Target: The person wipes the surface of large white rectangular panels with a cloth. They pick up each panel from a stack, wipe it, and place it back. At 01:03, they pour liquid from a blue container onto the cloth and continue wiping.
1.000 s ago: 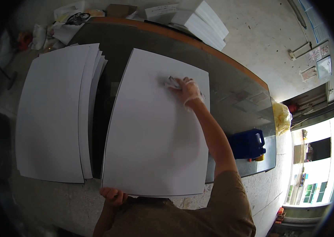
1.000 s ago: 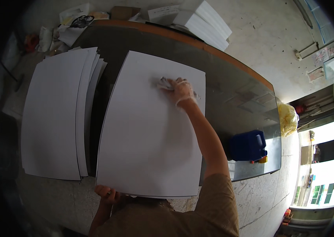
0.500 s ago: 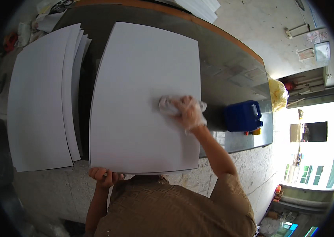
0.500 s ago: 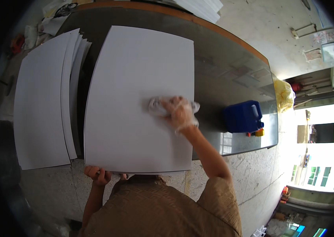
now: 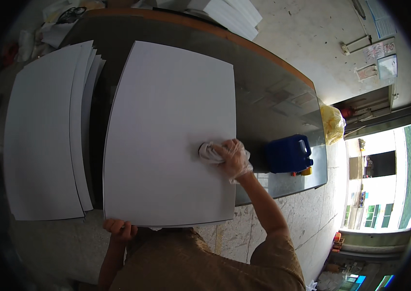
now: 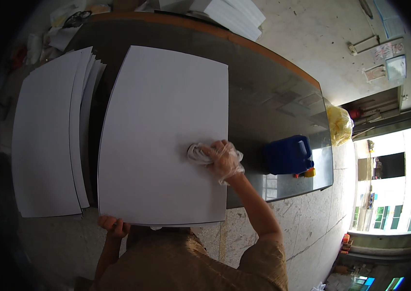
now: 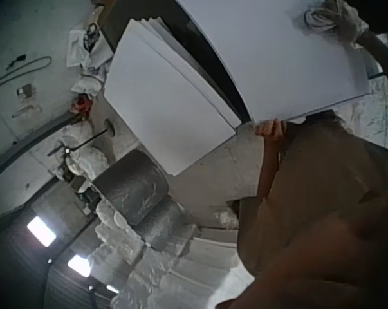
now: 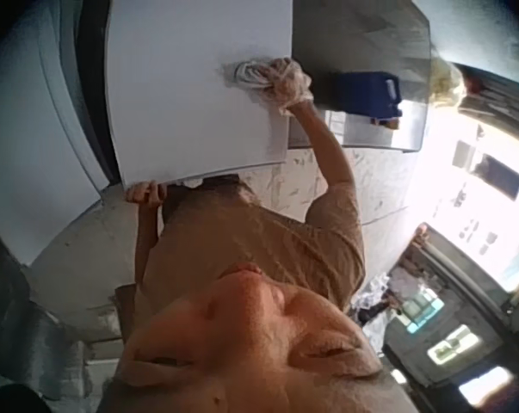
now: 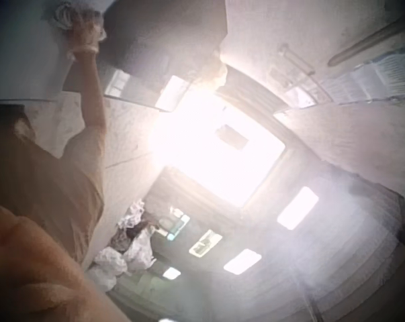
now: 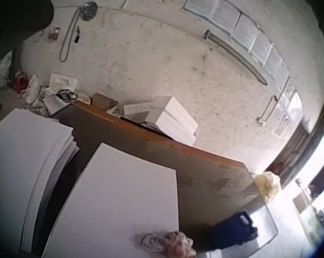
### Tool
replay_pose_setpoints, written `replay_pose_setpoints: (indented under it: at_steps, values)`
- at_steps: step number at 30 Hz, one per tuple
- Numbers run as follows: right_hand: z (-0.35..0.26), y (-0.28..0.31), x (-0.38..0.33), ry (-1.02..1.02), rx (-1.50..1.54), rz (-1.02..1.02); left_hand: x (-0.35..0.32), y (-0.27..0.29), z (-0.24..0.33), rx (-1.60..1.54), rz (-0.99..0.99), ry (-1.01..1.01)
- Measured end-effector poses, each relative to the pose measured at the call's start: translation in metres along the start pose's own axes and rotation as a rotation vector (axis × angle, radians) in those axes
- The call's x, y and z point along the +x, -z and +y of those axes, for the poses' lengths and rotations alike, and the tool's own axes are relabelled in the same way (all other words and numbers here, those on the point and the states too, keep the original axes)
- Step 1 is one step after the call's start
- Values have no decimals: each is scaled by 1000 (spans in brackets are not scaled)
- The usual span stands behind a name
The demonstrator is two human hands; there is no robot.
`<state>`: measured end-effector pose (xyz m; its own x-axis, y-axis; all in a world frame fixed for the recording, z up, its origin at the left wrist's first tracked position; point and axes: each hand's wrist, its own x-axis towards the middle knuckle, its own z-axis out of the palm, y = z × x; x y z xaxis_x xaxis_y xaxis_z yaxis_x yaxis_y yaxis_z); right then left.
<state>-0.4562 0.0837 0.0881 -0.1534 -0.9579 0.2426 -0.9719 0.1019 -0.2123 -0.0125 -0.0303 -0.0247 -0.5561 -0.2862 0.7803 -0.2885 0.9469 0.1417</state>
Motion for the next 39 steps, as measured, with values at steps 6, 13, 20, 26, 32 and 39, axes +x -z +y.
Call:
replay_pose_setpoints:
  at_steps: [6, 13, 20, 26, 32, 39]
  values:
    - [169, -23, 228, -197, -246, 120, 5, 4, 9, 45, -24, 33]
    - [179, -26, 277, -300, -187, 70, 2, 5, 17, 83, -44, 58]
    - [73, -19, 113, -205, -106, 121, -6, 3, 1, 39, -50, 4]
    - [-91, 6, -132, -188, 77, 153, 14, 0, -7, -35, -37, -30]
    - [-197, 17, -278, -931, 220, 199, 38, 28, -5, -197, -220, 54]
    - [-240, 18, -306, -1171, 577, 618, 109, 63, 21, 332, -657, 406]
